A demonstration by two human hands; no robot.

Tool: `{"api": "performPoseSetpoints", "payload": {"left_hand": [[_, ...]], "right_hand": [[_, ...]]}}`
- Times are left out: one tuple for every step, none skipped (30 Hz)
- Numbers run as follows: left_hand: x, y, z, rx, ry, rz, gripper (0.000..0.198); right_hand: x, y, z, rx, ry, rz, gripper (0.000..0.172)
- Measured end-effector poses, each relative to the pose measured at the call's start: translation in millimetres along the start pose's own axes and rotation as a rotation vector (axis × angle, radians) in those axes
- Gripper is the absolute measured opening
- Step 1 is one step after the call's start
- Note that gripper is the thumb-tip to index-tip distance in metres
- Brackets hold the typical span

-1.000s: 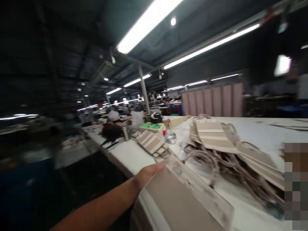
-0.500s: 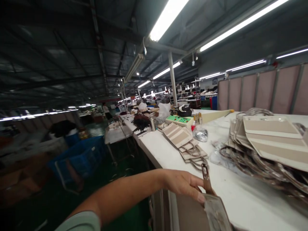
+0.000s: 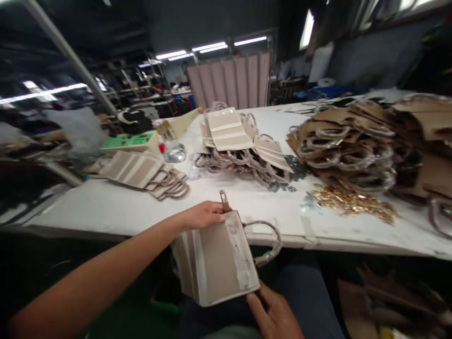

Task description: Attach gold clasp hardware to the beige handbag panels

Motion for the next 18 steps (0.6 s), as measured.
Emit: {"api": "performPoseSetpoints", "payload": {"left_hand": [[17,-4.2,-4,0.061,0.022,-0.035,0.037],[32,-9.7,-9,0.112,0.045,-0.057,0.034],[45,-15.2,-12,0.148,0.063,-0.068,0.031],[55,-20.2,-15,0.170,0.076,-0.073,0.030],[64,-23.8,-18,0.186,0.083,-0.070,0.030],[72,-25.9,-20,0.211,0.090,-0.060,0.030],[78,-26.7,-22,0.239,0.097,-0.047,0.031],[83,-26.5,-24,0.268,0.104,-0.033,0.030],[87,-25.8,-25,0.297,0.111,-0.018,0.029],[90,-24.9,-26,0.325,0.117,-0.003,0.028],[93,-24.1,-27,0.352,0.122,0.013,0.027],[94,-23.4,-27,0.378,0.126,0.030,0.026],[95,-22.8,-27,0.403,0.130,0.049,0.026],[95,-22.4,-26,0.428,0.133,0.071,0.026],[96,-22.0,-26,0.454,0.138,0.094,0.025],[95,-21.6,-25,0.481,0.144,0.118,0.024],[95,-21.4,-24,0.508,0.151,0.146,0.023],[93,-21.4,-23,0.535,0.159,0.180,0.021]], "right_hand": [[4,-2,3,0.050,0.003,-0.050,0.065],[7,-4,6,0.087,0.003,-0.085,0.064],[10,-5,8,0.101,-0.007,-0.089,0.062],[11,-4,10,0.090,-0.021,-0.076,0.061],[12,-2,12,0.058,-0.032,-0.059,0.059],[12,3,13,0.007,-0.041,-0.049,0.057],[12,9,15,-0.062,-0.048,-0.049,0.054],[12,17,17,-0.146,-0.052,-0.054,0.051],[12,27,19,-0.239,-0.052,-0.058,0.048],[14,39,20,-0.334,-0.049,-0.047,0.044],[16,53,20,-0.419,-0.040,-0.011,0.041],[21,68,19,-0.492,-0.019,0.053,0.038],[27,81,15,-0.548,0.020,0.136,0.037],[35,93,10,-0.590,0.073,0.215,0.037],[46,102,3,-0.625,0.133,0.277,0.037],[57,107,-4,-0.658,0.192,0.310,0.037],[70,109,-10,-0.698,0.232,0.305,0.038],[83,108,-16,-0.749,0.246,0.282,0.038]]}}
Point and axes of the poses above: each hand's wrist, its own x-axis towards the middle knuckle, its own y-axis out of the back of the hand, z = x × y, the point moved 3 cm from there along x, towards the middle knuckle, and after that the axes turned 3 degrees about -x, right-handed, at the moved point
